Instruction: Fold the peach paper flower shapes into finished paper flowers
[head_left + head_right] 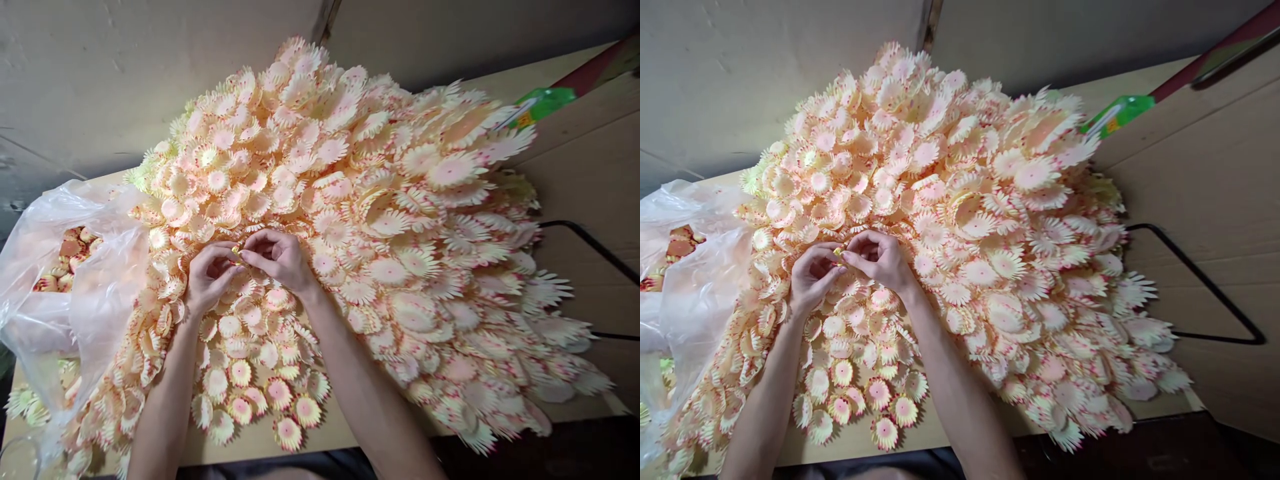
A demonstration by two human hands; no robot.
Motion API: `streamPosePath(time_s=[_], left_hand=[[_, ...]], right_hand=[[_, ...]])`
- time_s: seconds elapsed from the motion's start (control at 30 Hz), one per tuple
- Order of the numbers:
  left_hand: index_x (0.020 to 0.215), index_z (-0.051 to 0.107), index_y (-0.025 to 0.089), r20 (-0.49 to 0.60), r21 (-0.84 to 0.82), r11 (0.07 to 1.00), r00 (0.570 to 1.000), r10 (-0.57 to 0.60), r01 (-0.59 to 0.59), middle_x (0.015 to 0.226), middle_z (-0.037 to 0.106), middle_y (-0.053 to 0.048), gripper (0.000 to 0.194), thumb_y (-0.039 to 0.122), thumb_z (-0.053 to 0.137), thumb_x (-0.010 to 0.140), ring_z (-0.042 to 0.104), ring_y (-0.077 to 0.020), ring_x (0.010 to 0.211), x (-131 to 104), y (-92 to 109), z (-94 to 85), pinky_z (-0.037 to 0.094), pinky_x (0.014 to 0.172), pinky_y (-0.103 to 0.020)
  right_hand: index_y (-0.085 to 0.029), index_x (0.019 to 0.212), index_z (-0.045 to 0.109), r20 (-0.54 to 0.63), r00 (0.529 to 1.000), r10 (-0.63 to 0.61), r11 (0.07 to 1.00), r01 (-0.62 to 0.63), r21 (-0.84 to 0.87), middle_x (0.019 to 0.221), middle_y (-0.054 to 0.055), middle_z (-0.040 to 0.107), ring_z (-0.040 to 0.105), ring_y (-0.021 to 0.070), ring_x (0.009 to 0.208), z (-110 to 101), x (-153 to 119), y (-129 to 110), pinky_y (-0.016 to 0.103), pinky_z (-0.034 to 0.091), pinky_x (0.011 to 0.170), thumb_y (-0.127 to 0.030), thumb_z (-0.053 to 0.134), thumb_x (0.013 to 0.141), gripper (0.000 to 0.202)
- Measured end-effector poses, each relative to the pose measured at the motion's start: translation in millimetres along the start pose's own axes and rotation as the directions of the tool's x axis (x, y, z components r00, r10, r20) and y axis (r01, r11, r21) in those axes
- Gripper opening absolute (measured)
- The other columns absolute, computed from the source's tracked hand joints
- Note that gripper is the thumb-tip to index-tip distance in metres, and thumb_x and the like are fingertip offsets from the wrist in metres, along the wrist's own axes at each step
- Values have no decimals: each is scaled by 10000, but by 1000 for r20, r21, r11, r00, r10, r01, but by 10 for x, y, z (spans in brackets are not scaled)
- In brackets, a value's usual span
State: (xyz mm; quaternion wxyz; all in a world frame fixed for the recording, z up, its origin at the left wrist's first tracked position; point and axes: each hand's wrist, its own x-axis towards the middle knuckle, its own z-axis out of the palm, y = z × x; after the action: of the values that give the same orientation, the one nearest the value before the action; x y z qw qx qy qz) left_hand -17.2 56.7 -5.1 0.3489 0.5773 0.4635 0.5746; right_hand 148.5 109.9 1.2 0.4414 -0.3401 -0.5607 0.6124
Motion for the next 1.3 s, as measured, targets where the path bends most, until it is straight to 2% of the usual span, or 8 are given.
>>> streamPosePath(time_s=[0.13,0.23,0.37,0.5,0.7,0.9,1.13,1.3], left_hand=[[977,716,188,-5,-80,997,1000,-17,17,1072,705,-87,282,242,838,729,687,-168,970,-19,-37,1,554,815,-241],[1083,703,207,-14,-114,993,999,-46,44,1083,700,-76,382,235,840,727,691,-149,953,-29,-48,8,556,808,-221],[1080,701,203,-19,-111,992,998,-58,55,1066,705,-76,387,278,844,728,694,-150,930,-28,-46,19,563,799,-230],[1082,678,189,-18,-128,991,999,-39,37,1036,711,-75,388,306,831,746,701,-155,899,-17,-35,32,574,804,-259],[1077,667,177,-11,-111,994,1000,-10,9,982,711,-57,358,256,816,762,688,-125,852,-1,-18,34,568,754,-215],[1086,658,183,1,-127,992,1000,-9,9,1015,706,-61,362,251,814,767,698,-132,882,-9,-38,24,573,768,-217],[1083,655,182,12,-140,989,999,-37,39,1053,707,-68,368,249,819,760,703,-148,932,-14,-34,30,576,814,-237],[1074,653,176,4,-154,987,999,-36,36,1034,697,-65,370,243,825,753,698,-139,914,-10,-31,31,579,784,-219]], right_hand=[[-185,829,658,-27,1000,5,1000,-5,-3,789,8,679,622,109,672,-9,19,46,218,515,599,-278,840,662,264],[-185,839,649,-27,1000,8,998,-6,61,744,-11,657,569,78,546,-26,19,61,199,469,490,-302,798,728,219],[-179,828,656,-6,1000,-1,991,1,136,695,-23,647,504,58,437,-35,5,29,209,432,423,-334,777,759,208],[-168,828,681,42,999,-3,984,-4,178,718,-9,677,535,64,450,-42,-9,6,214,456,439,-289,796,735,191],[-164,815,691,63,998,21,982,-32,185,752,17,729,571,82,504,-46,-23,-15,211,487,463,-260,849,664,238],[-173,790,697,27,999,28,986,-32,167,721,3,713,576,84,518,-38,-19,-9,205,477,465,-249,862,645,233],[-165,802,697,36,999,3,983,-10,183,718,5,702,573,79,513,-28,-14,-13,206,471,475,-246,834,683,199],[-167,783,686,-7,1000,14,991,-13,133,715,3,686,558,83,534,-31,-1,23,209,454,484,-243,831,665,202]])
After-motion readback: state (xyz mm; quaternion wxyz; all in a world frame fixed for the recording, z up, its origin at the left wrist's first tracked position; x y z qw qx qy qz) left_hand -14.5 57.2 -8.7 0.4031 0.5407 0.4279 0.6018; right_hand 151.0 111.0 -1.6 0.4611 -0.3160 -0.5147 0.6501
